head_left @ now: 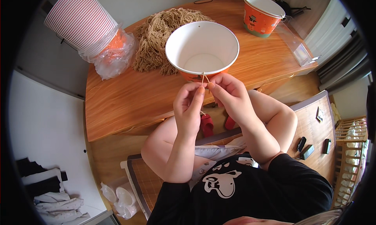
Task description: Attaching thin strings or tags through pre-made holes in the rims of paper bowls.
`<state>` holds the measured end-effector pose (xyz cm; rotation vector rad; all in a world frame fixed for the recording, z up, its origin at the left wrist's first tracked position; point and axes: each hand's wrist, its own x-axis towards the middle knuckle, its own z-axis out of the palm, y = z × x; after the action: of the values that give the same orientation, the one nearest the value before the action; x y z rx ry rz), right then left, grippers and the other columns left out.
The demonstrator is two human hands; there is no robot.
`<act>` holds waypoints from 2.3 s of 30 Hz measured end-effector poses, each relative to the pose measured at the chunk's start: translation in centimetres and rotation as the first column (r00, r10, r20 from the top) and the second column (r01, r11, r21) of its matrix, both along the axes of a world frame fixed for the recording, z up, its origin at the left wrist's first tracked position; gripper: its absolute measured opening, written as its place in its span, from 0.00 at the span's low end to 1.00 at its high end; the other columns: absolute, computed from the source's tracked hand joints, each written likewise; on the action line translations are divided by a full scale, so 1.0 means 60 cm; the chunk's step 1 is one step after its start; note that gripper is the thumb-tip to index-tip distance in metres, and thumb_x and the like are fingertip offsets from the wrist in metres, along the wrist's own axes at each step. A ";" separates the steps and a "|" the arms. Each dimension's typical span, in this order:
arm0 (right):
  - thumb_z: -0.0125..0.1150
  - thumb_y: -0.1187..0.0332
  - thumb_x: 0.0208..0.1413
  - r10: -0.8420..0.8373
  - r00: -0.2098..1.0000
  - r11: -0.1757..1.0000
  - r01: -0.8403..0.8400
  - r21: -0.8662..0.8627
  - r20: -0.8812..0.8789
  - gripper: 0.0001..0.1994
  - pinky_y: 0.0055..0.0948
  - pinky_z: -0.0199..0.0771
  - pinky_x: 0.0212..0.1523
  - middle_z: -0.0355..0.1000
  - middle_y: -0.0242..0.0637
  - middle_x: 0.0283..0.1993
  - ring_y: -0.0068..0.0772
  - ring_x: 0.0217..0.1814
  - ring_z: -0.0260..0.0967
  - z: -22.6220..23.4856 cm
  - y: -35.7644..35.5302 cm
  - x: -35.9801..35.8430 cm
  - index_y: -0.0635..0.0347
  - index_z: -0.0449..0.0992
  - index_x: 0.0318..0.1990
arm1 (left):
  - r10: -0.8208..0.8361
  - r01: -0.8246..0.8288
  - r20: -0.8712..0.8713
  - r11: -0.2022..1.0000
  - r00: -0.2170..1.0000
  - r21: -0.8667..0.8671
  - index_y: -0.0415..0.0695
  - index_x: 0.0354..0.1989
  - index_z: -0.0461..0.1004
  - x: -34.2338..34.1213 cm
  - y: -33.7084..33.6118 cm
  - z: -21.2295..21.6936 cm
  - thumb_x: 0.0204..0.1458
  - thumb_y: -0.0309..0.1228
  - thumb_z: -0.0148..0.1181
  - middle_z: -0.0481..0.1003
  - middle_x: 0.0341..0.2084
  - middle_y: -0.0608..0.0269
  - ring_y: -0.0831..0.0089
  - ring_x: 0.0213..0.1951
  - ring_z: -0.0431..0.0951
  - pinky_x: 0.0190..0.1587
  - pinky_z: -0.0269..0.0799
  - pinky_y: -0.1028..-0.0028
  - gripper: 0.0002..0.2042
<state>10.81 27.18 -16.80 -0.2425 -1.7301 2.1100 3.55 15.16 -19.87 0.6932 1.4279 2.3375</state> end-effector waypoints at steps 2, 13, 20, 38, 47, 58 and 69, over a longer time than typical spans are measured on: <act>0.57 0.68 0.67 0.093 0.996 0.986 -0.090 -0.143 0.014 0.06 0.14 0.58 0.27 0.69 0.21 0.31 0.09 0.28 0.59 0.007 0.010 0.003 0.61 0.75 0.40 | 0.005 -0.006 0.013 0.999 1.000 0.043 0.40 0.45 0.77 0.003 0.008 0.011 0.64 0.27 0.56 0.72 0.29 0.73 0.85 0.32 0.68 0.35 0.61 0.83 0.07; 0.62 0.61 0.65 0.214 0.976 0.916 -0.183 -0.357 0.048 0.09 0.17 0.54 0.22 0.64 0.21 0.22 0.12 0.21 0.55 0.007 0.029 0.002 0.57 0.77 0.38 | 0.047 -0.047 -0.014 0.998 0.999 0.031 0.34 0.46 0.79 -0.002 0.013 -0.002 0.60 0.19 0.59 0.79 0.40 0.63 0.84 0.39 0.75 0.39 0.69 0.84 0.08; 0.64 0.62 0.64 0.200 0.975 0.907 -0.149 -0.394 0.093 0.09 0.16 0.57 0.22 0.67 0.22 0.23 0.11 0.22 0.59 -0.005 0.021 0.005 0.58 0.79 0.40 | -0.046 0.043 0.027 0.995 0.999 0.088 0.34 0.52 0.78 -0.017 0.006 -0.022 0.60 0.20 0.60 0.81 0.42 0.61 0.82 0.39 0.78 0.42 0.72 0.83 0.12; 0.59 0.69 0.65 -0.096 0.988 0.972 0.067 0.226 0.120 0.09 0.20 0.68 0.32 0.76 0.31 0.35 0.19 0.32 0.71 -0.017 0.015 0.026 0.66 0.78 0.44 | -0.027 0.027 -0.003 1.000 1.000 0.001 0.35 0.47 0.80 -0.011 0.009 0.001 0.62 0.27 0.61 0.83 0.41 0.57 0.76 0.42 0.81 0.49 0.75 0.78 0.10; 0.59 0.73 0.62 -0.131 0.976 0.910 0.187 0.370 -0.173 0.16 0.32 0.71 0.51 0.73 0.43 0.51 0.37 0.51 0.72 -0.035 -0.031 0.014 0.65 0.67 0.55 | -0.195 0.191 0.178 0.981 0.965 0.040 0.38 0.48 0.79 -0.022 -0.004 0.004 0.62 0.31 0.62 0.82 0.35 0.62 0.82 0.33 0.79 0.34 0.74 0.81 0.11; 0.59 0.76 0.63 -0.006 0.997 0.888 0.041 0.459 -0.077 0.14 0.21 0.69 0.32 0.70 0.32 0.33 0.18 0.31 0.67 0.024 0.018 0.029 0.63 0.68 0.55 | 0.042 -0.036 0.049 0.992 0.998 -0.125 0.38 0.43 0.78 -0.013 -0.007 0.024 0.59 0.27 0.65 0.83 0.30 0.64 0.87 0.28 0.77 0.30 0.70 0.86 0.07; 0.67 0.76 0.48 0.156 0.958 0.044 0.238 0.970 -0.242 0.15 0.34 0.72 0.26 0.72 0.30 0.26 0.36 0.28 0.73 0.093 0.064 -0.013 0.54 0.81 0.46 | -0.020 0.021 0.008 0.986 1.000 -0.165 0.37 0.39 0.76 -0.018 -0.009 0.033 0.58 0.24 0.65 0.83 0.31 0.63 0.83 0.33 0.81 0.33 0.72 0.84 0.05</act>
<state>10.01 31.02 -11.19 0.4383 -2.4515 0.2996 2.44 14.61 -17.92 0.6495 1.5824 2.1730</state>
